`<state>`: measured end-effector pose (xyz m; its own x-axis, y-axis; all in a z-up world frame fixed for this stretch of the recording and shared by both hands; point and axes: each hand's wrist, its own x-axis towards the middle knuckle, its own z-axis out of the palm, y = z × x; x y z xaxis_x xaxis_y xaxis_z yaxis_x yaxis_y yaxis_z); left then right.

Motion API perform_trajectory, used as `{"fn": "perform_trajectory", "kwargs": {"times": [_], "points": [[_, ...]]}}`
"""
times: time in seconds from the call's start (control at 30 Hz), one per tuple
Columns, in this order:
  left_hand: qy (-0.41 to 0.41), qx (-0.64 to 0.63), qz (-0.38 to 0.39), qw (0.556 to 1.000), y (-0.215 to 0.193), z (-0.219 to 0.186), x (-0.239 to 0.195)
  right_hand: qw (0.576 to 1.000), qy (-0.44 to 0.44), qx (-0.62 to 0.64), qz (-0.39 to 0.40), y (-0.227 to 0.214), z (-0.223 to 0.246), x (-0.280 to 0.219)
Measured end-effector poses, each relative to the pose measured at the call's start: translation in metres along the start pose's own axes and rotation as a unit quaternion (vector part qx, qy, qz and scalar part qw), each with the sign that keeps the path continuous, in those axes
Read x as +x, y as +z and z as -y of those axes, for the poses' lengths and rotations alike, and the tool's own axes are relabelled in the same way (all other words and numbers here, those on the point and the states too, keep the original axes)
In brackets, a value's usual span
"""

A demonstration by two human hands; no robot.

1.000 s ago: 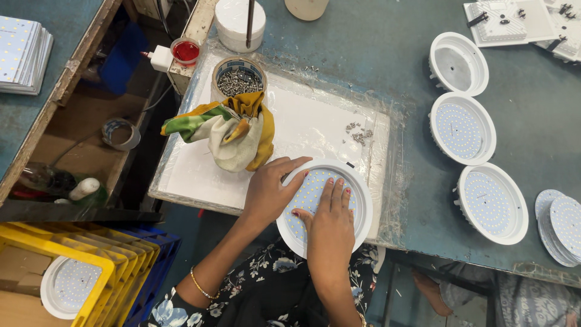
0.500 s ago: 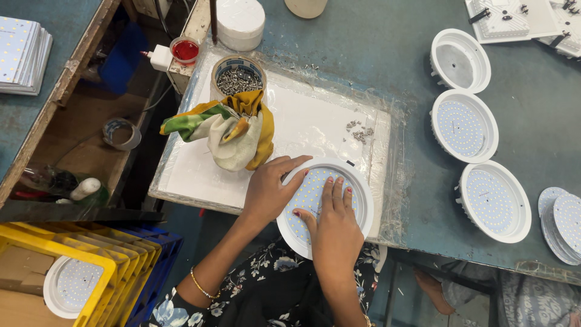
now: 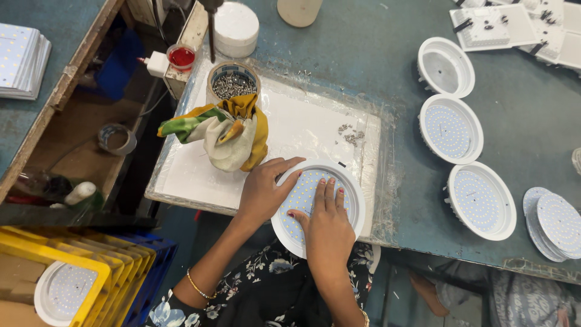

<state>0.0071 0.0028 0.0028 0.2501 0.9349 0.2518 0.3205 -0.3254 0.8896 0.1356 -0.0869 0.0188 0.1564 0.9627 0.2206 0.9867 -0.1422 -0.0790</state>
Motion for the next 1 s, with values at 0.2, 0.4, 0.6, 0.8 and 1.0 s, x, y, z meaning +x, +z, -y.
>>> {"fn": "perform_trajectory", "kwargs": {"times": [0.2,0.4,0.6,0.8,1.0], "points": [[-0.009,-0.001,-0.007,1.000,-0.001,-0.006,-0.001,0.999,0.039,0.029,0.007,-0.004,0.003,0.001],[0.063,0.053,-0.047,0.995,0.006,-0.014,0.004,0.996,0.071,0.059,0.003,-0.011,0.010,-0.001],[0.149,0.077,-0.005,0.986,0.054,0.000,0.088,0.994,0.050,0.098,-0.013,-0.010,0.001,-0.009],[0.159,0.114,0.063,0.979,0.091,0.037,0.159,0.980,0.018,0.189,-0.052,-0.011,-0.017,-0.024],[0.168,0.144,0.113,0.969,0.098,0.046,0.173,0.968,0.050,0.247,-0.009,-0.013,-0.032,-0.025]]}}
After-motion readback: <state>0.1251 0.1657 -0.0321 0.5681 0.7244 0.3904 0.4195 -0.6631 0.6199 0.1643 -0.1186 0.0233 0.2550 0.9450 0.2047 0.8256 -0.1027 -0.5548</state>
